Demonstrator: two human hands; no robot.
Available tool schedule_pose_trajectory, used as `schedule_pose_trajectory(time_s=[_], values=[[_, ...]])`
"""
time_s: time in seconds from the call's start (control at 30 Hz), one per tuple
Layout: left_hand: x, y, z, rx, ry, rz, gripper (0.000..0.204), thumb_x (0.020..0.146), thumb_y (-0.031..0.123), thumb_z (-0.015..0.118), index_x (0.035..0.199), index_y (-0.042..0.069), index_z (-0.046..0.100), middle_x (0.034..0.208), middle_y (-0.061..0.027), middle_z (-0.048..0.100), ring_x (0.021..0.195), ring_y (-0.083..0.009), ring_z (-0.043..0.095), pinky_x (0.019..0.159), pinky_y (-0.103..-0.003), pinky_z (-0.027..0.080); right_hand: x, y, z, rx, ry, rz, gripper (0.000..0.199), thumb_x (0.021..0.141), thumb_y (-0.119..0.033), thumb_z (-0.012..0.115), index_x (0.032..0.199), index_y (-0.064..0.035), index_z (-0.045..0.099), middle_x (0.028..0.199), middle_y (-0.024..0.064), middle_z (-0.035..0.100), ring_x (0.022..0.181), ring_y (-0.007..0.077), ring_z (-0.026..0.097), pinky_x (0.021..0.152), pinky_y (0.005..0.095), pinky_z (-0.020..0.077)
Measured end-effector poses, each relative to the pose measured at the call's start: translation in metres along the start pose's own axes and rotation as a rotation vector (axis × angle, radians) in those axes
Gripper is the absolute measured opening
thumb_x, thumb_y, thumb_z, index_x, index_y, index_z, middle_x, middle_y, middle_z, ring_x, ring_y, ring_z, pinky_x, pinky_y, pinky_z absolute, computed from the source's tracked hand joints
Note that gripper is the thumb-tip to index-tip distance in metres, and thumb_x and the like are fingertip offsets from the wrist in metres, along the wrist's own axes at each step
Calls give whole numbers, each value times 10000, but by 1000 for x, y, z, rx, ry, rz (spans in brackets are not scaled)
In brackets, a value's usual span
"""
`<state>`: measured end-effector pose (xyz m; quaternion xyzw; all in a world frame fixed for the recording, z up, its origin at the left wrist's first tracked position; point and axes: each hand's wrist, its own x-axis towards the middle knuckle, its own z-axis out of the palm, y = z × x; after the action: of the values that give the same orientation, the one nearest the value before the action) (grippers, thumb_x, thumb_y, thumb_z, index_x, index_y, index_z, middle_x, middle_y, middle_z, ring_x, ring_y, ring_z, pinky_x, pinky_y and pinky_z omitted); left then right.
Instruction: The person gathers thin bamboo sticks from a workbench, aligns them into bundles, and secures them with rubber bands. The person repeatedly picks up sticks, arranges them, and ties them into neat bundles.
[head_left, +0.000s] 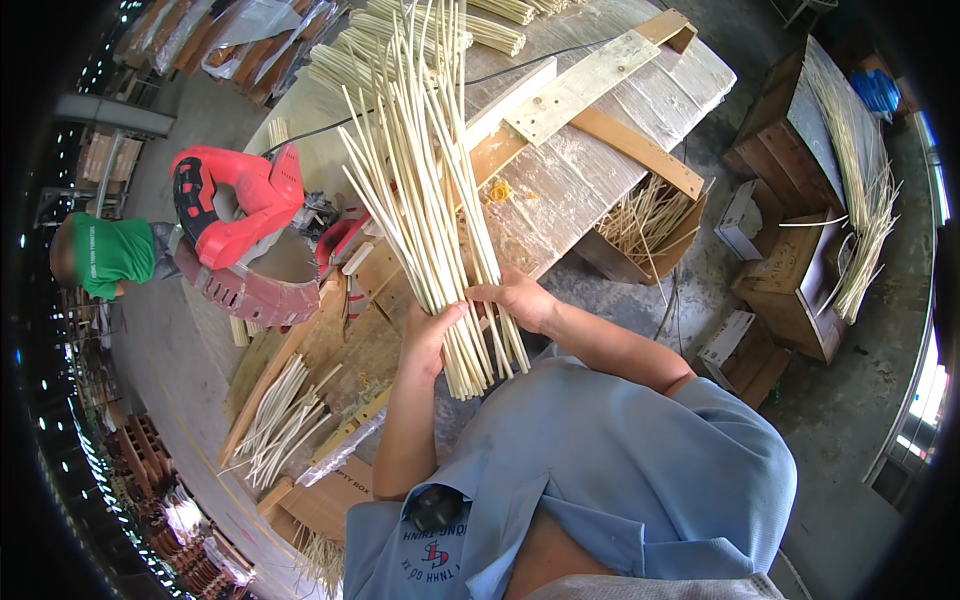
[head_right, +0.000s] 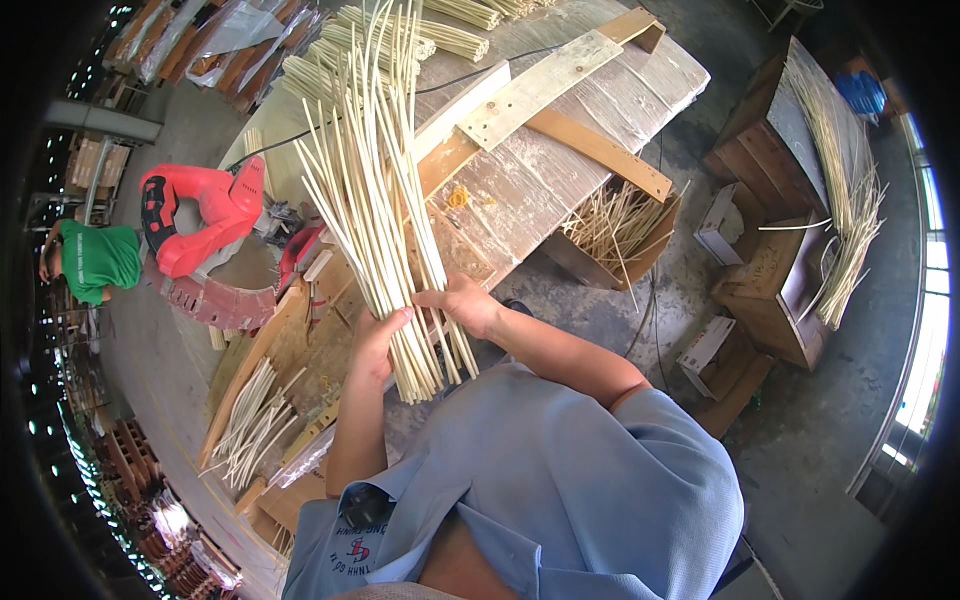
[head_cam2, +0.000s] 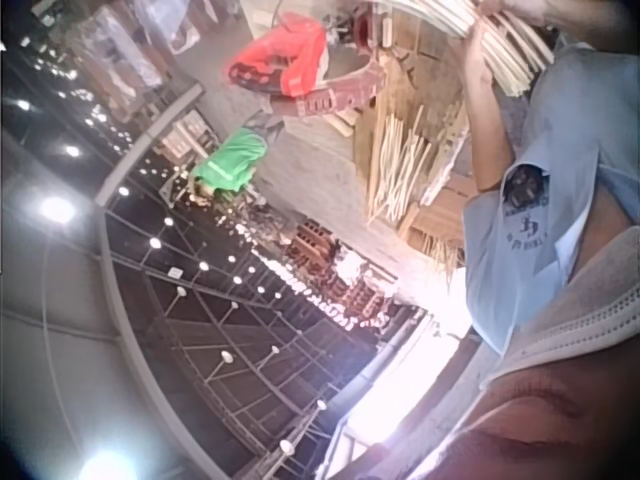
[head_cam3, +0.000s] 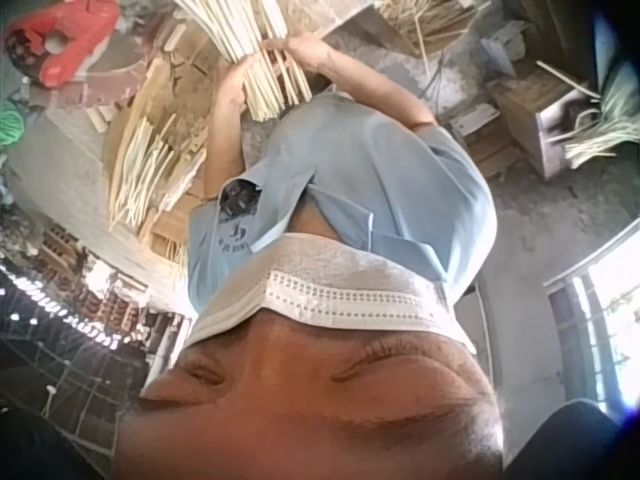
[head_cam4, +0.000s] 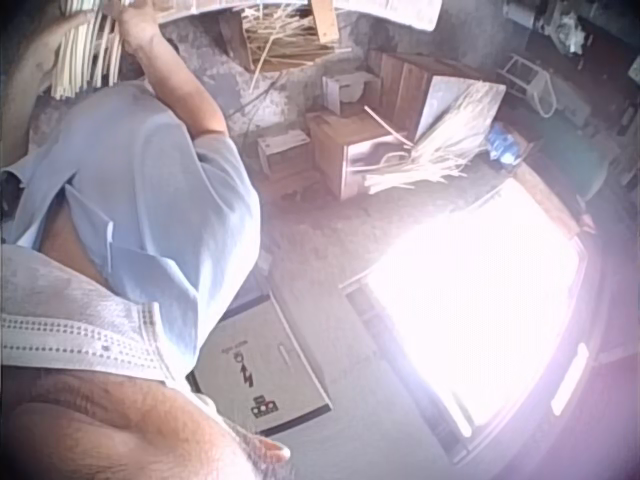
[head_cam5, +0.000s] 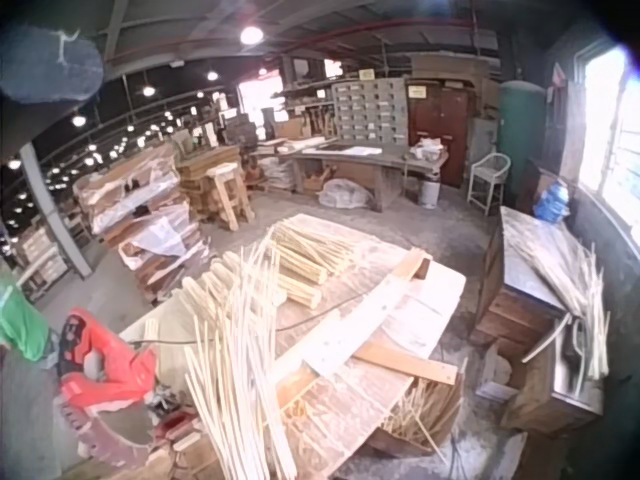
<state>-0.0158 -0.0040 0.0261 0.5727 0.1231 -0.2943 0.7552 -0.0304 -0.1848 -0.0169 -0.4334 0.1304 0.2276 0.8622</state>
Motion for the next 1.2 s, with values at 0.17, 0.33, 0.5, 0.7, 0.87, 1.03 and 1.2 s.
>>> schedule_pose_trajectory(time_s=[0.17,0.33,0.5,0.7,0.87,1.03,1.2], values=[[-2,3,-2,16,7,-71,390,857,29,696,1226,-46,595,1054,-134,695,885,-232,713,784,-373,620,-1,1,-7,103,-18,89,255,920,-145,750,1058,-5,588,809,65,628,679,145,602,567,294,489],[-1,1,0,31,17,-32,390,857,25,687,1230,-43,593,1061,-133,692,895,-227,712,777,-373,622,-4,-5,-3,160,-67,87,272,916,-147,761,1055,-15,568,797,66,623,632,148,594,527,288,466],[2,1,2,25,-5,-18,379,859,22,675,1225,-39,601,1027,-134,699,841,-223,718,750,-370,623,-5,-10,7,61,-1,41,161,899,-99,736,975,10,646,767,80,650,617,172,621,516,298,476],[0,-3,-9,72,-25,-80,386,881,50,655,1244,-54,575,1047,-174,699,879,-266,717,806,-387,613,-7,-12,2,187,-50,75,147,878,-82,686,959,38,660,785,105,675,641,202,660,583,327,552],[0,2,2,24,-82,-57,387,885,52,634,1247,-69,570,1000,-179,705,887,-271,714,829,-395,607,1,-7,8,146,-52,70,188,866,-69,779,962,39,658,730,92,643,567,158,585,500,298,457],[0,8,7,32,-110,-10,423,872,40,643,1270,-75,562,1039,-171,694,895,-270,712,833,-394,599,7,1,1,17,-9,2,208,863,-82,751,990,52,656,735,110,657,565,172,592,508,311,467],[2,-2,-8,100,51,-23,431,870,39,658,1276,-69,562,1100,-164,678,898,-265,711,819,-387,597,-4,-10,11,207,87,34,207,861,-101,677,995,52,633,722,114,636,597,200,605,543,315,478]])
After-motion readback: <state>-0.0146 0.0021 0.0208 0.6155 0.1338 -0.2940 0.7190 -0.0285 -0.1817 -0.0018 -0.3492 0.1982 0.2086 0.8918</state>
